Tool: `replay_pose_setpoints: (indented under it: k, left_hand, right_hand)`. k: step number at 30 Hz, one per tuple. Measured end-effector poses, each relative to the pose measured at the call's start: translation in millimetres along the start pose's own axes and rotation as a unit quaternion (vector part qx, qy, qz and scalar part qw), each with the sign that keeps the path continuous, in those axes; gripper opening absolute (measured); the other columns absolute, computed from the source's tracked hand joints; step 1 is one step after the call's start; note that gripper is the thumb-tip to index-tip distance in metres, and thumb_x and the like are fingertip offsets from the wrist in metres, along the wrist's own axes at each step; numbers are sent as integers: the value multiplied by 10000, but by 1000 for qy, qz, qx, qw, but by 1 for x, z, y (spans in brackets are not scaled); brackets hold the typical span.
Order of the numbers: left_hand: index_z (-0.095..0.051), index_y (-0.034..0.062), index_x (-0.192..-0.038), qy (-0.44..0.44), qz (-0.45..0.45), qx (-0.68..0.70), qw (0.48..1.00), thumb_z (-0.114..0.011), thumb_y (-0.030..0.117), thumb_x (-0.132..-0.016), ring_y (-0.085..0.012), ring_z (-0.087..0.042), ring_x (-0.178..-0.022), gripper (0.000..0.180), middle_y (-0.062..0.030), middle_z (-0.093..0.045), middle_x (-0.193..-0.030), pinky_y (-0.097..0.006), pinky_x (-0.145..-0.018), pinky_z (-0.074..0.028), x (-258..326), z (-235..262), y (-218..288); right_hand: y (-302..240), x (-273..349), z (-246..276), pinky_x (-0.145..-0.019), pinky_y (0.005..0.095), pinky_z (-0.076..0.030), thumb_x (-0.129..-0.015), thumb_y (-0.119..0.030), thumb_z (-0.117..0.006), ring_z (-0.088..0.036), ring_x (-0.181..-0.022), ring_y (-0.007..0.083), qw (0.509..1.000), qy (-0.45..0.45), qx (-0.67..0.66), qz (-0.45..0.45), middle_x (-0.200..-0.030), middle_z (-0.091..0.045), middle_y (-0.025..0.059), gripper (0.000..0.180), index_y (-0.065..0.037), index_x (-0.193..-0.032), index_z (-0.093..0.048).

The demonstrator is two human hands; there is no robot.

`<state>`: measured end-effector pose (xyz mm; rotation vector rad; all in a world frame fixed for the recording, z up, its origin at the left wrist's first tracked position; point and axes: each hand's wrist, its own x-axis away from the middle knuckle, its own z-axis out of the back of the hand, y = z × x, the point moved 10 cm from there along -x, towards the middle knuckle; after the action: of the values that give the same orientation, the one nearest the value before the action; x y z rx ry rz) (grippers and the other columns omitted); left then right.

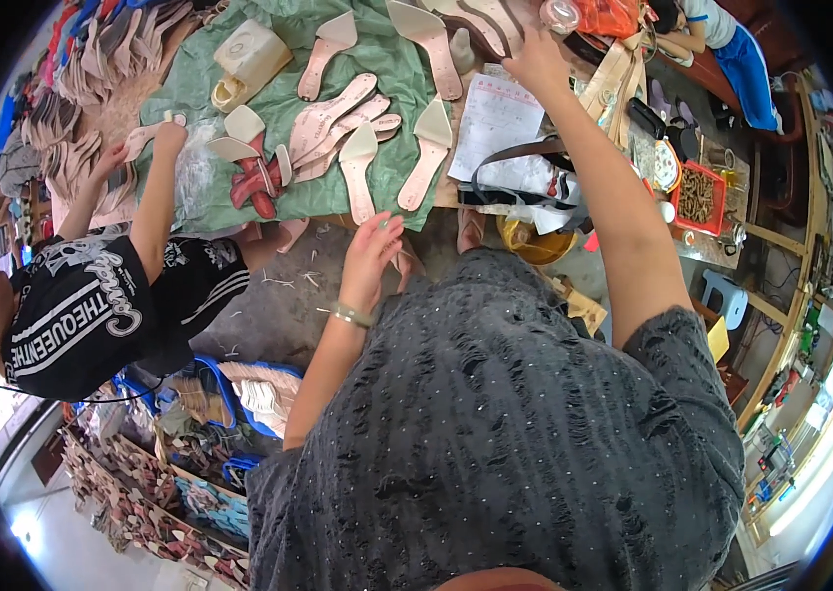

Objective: The person trims shoe soles and straps with scissors, using a paper template to guide the cuts.

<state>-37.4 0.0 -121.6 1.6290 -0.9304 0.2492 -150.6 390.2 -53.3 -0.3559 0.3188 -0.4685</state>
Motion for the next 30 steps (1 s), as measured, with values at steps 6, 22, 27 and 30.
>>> replay_pose_setpoints:
  k: [6, 22, 27, 30]
  left_hand:
    - [-435, 12, -1246, 86, 19, 40, 995, -471, 213, -957, -192, -560, -1090, 354, -137, -564, -1198, -301, -888, -464, 28, 30, -23]
    - [-463, 2, -1211, 55, 44, -6, 998, -473, 189, -955, -186, -618, -986, 317, -139, -604, -1115, -254, -800, -509, -3, 17, -25]
    - [-461, 1, -1213, 13, 50, -26, 998, -477, 191, -954, -181, -623, -971, 321, -132, -614, -1097, -252, -793, -511, -15, 3, -21]
    - [-463, 2, -1215, 0, 48, -46, 998, -480, 194, -954, -177, -624, -967, 324, -127, -617, -1091, -250, -786, -512, -21, -4, -18]
  right_hand:
    - [14, -30, -65, -855, 428, -484, -663, -228, -728, -510, -1080, 343, 994, -74, 80, 9, -1157, -489, 188, 592, -3, -1151, -480]
    - [79, 7, -22, -835, 342, -452, -778, -240, -668, -564, -954, 260, 976, -135, -167, -18, -1075, -566, 152, 431, -83, -1168, -573]
    - [145, 68, 30, -744, 313, -493, -787, -228, -629, -637, -852, 213, 976, -124, -162, -75, -947, -666, 118, 332, -64, -1075, -643]
    - [200, 106, 54, -697, 258, -476, -823, -217, -596, -640, -764, 130, 954, -51, -230, -185, -839, -691, 68, 260, -99, -1040, -679]
